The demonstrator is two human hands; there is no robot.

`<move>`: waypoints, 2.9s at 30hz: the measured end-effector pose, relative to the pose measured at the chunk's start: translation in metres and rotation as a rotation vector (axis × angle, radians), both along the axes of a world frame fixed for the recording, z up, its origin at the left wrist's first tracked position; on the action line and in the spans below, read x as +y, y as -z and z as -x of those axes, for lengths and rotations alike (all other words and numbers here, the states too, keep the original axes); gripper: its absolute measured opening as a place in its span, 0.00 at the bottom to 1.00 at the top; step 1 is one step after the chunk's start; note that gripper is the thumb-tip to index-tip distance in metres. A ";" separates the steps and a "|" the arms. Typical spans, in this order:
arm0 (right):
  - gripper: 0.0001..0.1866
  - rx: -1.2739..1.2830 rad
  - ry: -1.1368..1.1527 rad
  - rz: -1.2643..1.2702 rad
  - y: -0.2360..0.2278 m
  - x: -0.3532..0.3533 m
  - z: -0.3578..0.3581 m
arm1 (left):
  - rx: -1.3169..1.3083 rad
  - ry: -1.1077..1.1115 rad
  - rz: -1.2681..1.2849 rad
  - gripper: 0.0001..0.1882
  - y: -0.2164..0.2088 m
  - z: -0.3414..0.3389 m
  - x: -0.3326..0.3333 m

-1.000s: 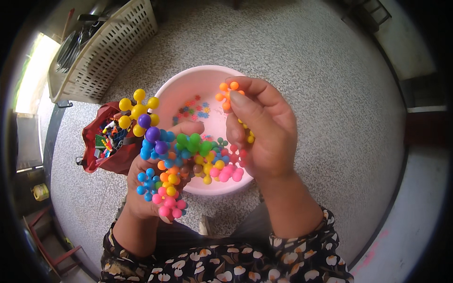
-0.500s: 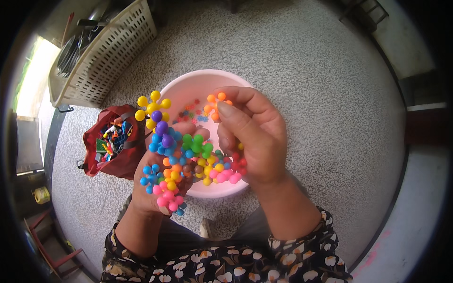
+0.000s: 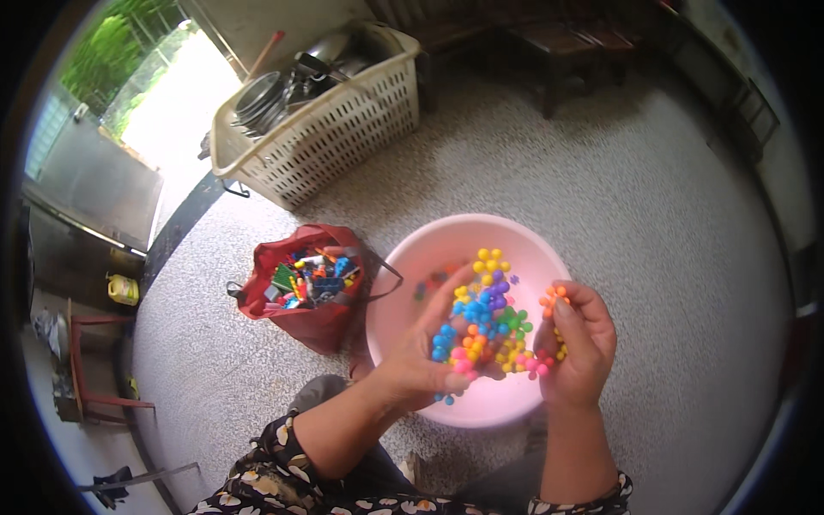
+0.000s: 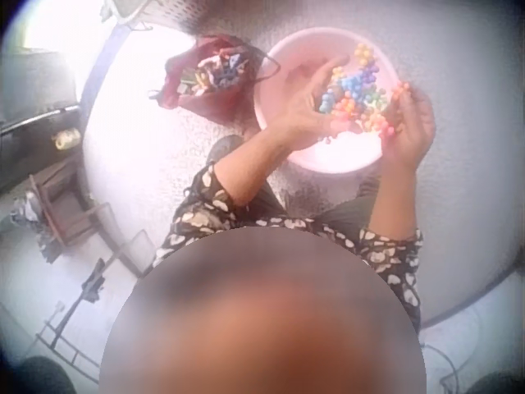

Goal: The recorder is assembling colorful flower-shaped plastic toy blocks into a larger structure.

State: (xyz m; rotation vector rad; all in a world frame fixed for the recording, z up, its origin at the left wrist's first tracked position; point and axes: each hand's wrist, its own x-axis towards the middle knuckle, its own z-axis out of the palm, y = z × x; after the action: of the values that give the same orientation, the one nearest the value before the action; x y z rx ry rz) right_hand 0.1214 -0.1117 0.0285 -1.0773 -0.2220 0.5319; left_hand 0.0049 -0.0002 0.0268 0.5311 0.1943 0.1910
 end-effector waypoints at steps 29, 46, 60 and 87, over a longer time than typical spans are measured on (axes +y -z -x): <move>0.05 0.052 -0.057 0.023 0.006 0.016 0.010 | -0.124 0.026 -0.031 0.47 0.003 0.012 0.016; 0.06 0.050 -0.080 0.002 0.010 0.016 0.012 | -0.107 0.028 -0.057 0.46 0.005 0.015 0.018; 0.06 0.037 -0.105 -0.003 0.009 0.017 0.013 | -0.125 0.023 0.011 0.42 0.004 0.016 0.017; 0.07 0.074 -0.134 -0.001 0.012 0.014 0.012 | -0.118 0.028 -0.050 0.43 0.003 0.015 0.016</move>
State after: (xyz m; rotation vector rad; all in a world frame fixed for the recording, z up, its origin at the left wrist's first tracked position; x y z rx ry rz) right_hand 0.1094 -0.0975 0.0162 -1.0445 -0.2308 0.6908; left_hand -0.0097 0.0156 0.0234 0.5704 0.0677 0.1997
